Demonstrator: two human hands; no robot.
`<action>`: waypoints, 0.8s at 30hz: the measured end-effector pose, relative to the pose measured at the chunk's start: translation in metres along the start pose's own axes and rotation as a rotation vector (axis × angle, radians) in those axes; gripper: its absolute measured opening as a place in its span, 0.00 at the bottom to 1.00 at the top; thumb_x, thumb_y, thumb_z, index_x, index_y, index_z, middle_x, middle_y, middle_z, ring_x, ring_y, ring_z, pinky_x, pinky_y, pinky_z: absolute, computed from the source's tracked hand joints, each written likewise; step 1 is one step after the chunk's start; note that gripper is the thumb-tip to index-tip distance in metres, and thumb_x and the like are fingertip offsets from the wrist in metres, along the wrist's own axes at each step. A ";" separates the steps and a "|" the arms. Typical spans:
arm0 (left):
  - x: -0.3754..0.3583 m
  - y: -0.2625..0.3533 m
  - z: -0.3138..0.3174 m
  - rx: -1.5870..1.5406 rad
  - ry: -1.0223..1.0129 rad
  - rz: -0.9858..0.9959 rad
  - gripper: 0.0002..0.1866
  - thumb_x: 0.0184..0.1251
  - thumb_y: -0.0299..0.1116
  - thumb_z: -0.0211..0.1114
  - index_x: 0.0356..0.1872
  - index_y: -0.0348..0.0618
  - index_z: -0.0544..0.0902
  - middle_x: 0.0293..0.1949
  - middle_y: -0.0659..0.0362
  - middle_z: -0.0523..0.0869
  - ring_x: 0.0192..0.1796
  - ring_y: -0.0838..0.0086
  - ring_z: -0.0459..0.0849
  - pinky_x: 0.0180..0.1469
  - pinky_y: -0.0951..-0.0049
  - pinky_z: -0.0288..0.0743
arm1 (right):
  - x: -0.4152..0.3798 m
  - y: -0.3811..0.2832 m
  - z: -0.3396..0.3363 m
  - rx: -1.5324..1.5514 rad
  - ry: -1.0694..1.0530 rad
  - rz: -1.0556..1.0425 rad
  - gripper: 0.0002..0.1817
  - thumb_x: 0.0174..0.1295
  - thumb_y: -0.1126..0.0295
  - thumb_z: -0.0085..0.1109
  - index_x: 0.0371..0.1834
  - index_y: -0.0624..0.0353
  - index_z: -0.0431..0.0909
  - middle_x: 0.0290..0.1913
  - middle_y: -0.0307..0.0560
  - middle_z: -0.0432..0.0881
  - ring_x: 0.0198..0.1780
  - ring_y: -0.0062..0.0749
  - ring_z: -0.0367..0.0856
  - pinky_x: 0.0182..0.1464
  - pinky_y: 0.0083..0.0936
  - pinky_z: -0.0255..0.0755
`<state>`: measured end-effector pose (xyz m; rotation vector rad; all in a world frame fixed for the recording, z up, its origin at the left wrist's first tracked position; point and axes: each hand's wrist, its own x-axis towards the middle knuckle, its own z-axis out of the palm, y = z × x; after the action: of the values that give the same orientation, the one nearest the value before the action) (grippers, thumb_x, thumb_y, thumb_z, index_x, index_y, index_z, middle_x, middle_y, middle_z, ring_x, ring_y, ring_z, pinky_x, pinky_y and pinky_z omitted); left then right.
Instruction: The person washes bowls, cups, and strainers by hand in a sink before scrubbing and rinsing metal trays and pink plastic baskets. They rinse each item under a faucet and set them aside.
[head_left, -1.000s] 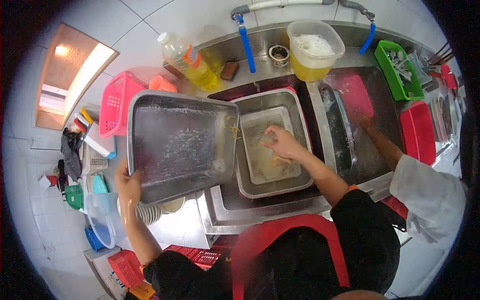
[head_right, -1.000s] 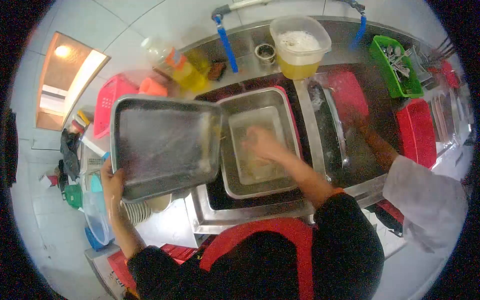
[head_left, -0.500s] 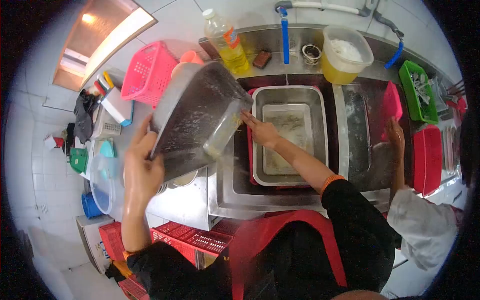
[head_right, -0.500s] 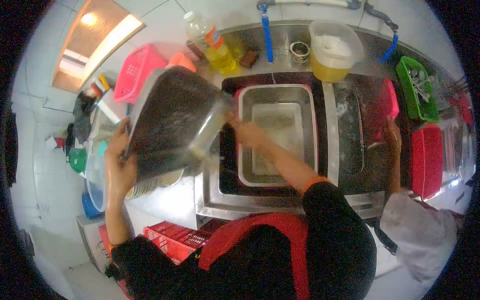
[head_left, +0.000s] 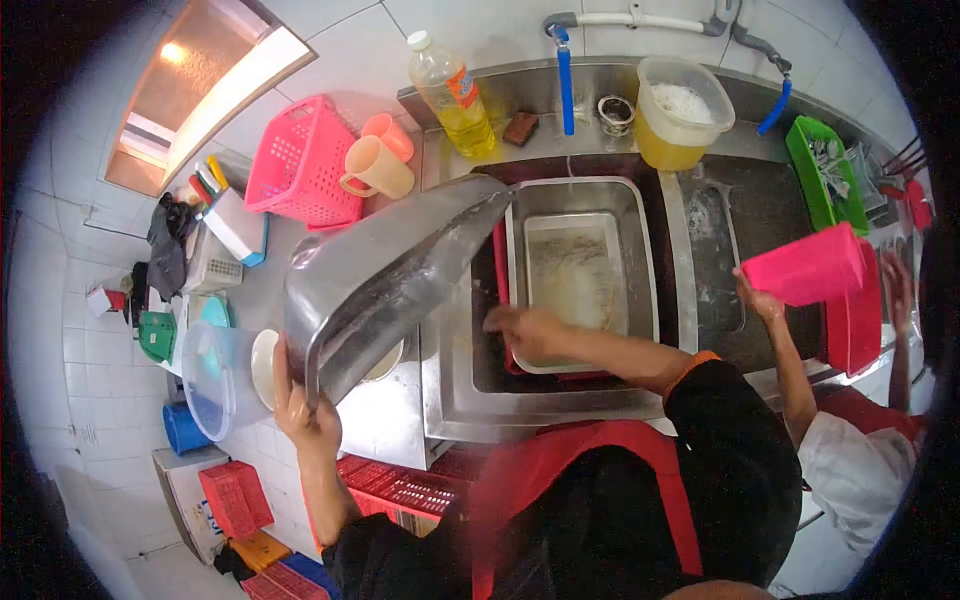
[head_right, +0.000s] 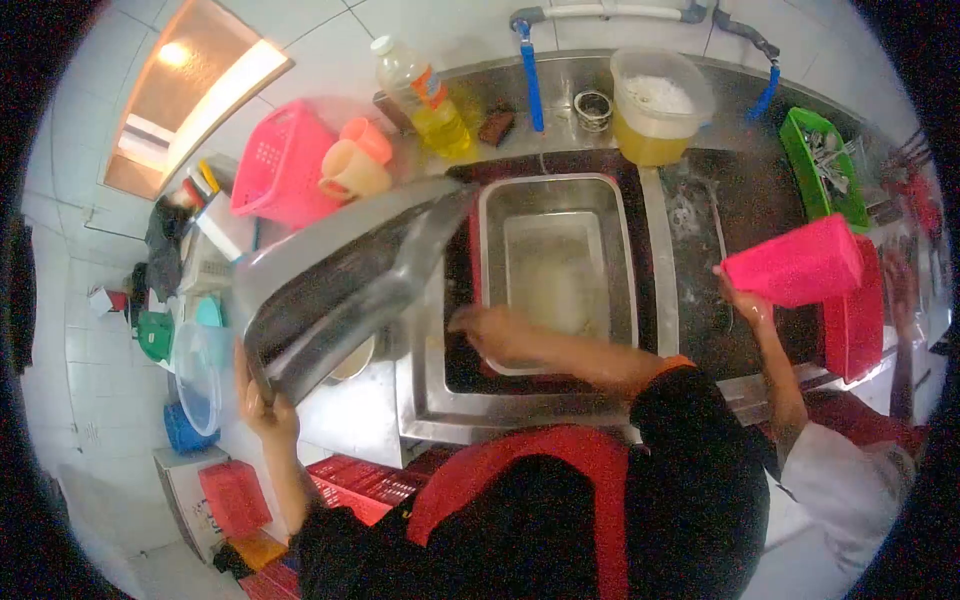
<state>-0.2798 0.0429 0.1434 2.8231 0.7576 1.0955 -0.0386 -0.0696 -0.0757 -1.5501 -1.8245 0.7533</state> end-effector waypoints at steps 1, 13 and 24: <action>-0.007 -0.002 -0.002 0.018 0.015 0.016 0.02 0.39 0.13 0.47 0.16 0.28 0.67 0.51 0.35 0.68 0.48 0.49 0.74 0.47 0.64 0.70 | 0.004 0.003 -0.012 -0.029 0.144 -0.078 0.19 0.50 0.70 0.48 0.47 0.62 0.70 0.45 0.52 0.75 0.41 0.41 0.76 0.40 0.34 0.71; -0.057 0.011 0.075 -0.522 0.253 -0.749 0.15 0.44 0.19 0.50 0.37 0.31 0.72 0.38 0.53 0.74 0.37 0.70 0.72 0.41 0.73 0.66 | -0.026 0.047 -0.321 -0.118 1.621 0.312 0.18 0.55 0.59 0.51 0.25 0.67 0.74 0.22 0.44 0.75 0.27 0.22 0.69 0.31 0.23 0.65; -0.063 0.078 0.242 -1.111 0.063 -1.335 0.17 0.38 0.17 0.48 0.36 0.36 0.72 0.32 0.59 0.75 0.33 0.76 0.72 0.37 0.79 0.65 | -0.064 0.303 -0.381 -0.880 0.098 0.318 0.20 0.48 0.54 0.48 0.33 0.59 0.77 0.35 0.55 0.78 0.38 0.42 0.77 0.36 0.34 0.68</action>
<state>-0.1315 -0.0174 -0.0643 0.9702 1.1739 0.8284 0.4521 -0.0765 -0.0664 -2.4071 -1.9647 -0.0589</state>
